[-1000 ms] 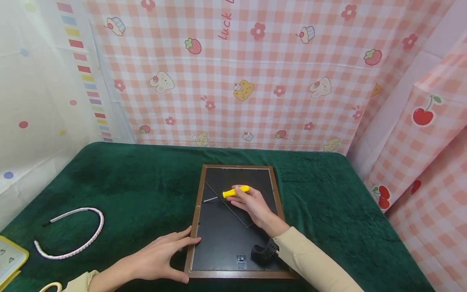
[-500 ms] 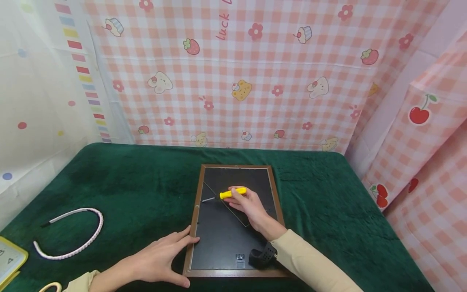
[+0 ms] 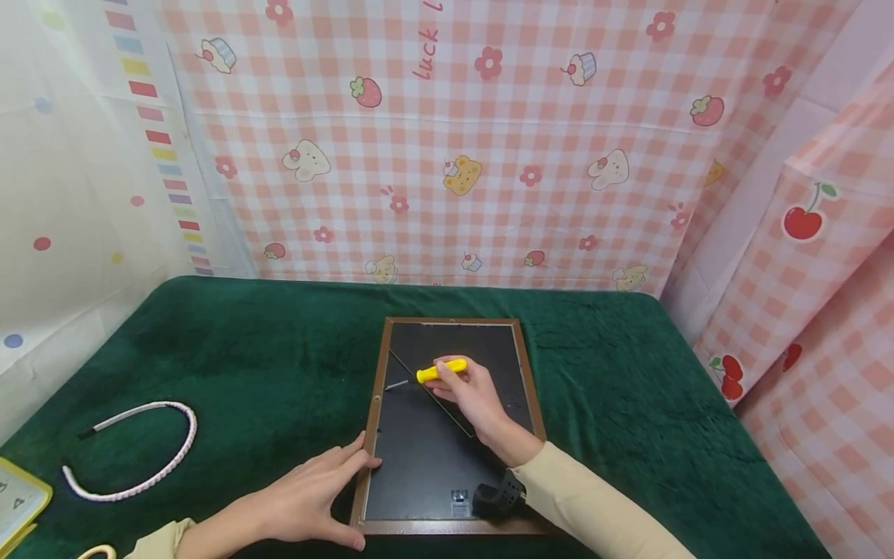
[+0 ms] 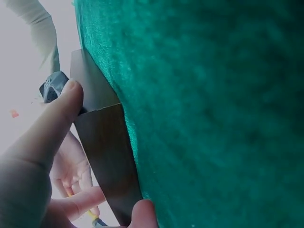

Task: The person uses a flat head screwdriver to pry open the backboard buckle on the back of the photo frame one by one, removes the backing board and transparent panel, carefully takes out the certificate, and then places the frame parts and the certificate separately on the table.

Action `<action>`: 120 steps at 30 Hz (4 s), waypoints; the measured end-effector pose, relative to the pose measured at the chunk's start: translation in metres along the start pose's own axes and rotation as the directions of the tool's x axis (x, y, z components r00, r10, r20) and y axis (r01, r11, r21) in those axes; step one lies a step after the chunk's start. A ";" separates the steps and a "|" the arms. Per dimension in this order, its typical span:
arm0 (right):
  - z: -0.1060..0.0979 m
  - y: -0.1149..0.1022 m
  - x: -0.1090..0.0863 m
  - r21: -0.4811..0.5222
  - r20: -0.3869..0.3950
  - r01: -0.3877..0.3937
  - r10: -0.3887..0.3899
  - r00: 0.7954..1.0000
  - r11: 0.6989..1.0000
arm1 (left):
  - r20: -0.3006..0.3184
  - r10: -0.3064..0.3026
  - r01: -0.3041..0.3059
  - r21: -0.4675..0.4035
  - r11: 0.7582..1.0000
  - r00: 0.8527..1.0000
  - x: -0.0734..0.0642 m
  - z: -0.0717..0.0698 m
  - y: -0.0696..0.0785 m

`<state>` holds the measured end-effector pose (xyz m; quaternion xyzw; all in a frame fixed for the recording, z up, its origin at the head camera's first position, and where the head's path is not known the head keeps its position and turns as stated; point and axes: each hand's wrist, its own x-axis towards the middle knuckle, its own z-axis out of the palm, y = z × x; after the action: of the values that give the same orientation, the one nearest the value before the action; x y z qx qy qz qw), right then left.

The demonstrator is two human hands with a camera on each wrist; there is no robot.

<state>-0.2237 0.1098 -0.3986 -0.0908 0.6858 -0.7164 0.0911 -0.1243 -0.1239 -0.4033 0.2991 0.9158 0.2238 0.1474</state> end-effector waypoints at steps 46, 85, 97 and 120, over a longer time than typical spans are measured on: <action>0.059 -0.052 0.030 -0.715 0.097 0.280 -0.305 0.947 0.641 | 0.055 0.008 -0.007 -0.019 1.000 0.998 -0.001 -0.009 0.001; -0.016 -0.005 -0.035 -0.054 0.143 -0.119 0.125 0.982 0.991 | 0.026 -0.043 0.041 0.085 0.996 0.999 -0.006 -0.005 0.010; -0.014 0.006 -0.044 0.051 0.152 -0.191 0.181 0.972 0.980 | 0.012 -0.009 0.010 -0.047 0.999 1.000 -0.008 -0.003 0.003; 0.003 0.001 -0.046 0.025 0.106 -0.067 0.064 0.992 0.997 | -0.040 0.053 -0.057 -0.084 0.995 0.998 -0.008 -0.001 -0.003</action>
<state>-0.1788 0.1185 -0.3994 -0.1043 0.6722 -0.7171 0.1517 -0.1198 -0.1313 -0.4026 0.3134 0.8995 0.2721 0.1365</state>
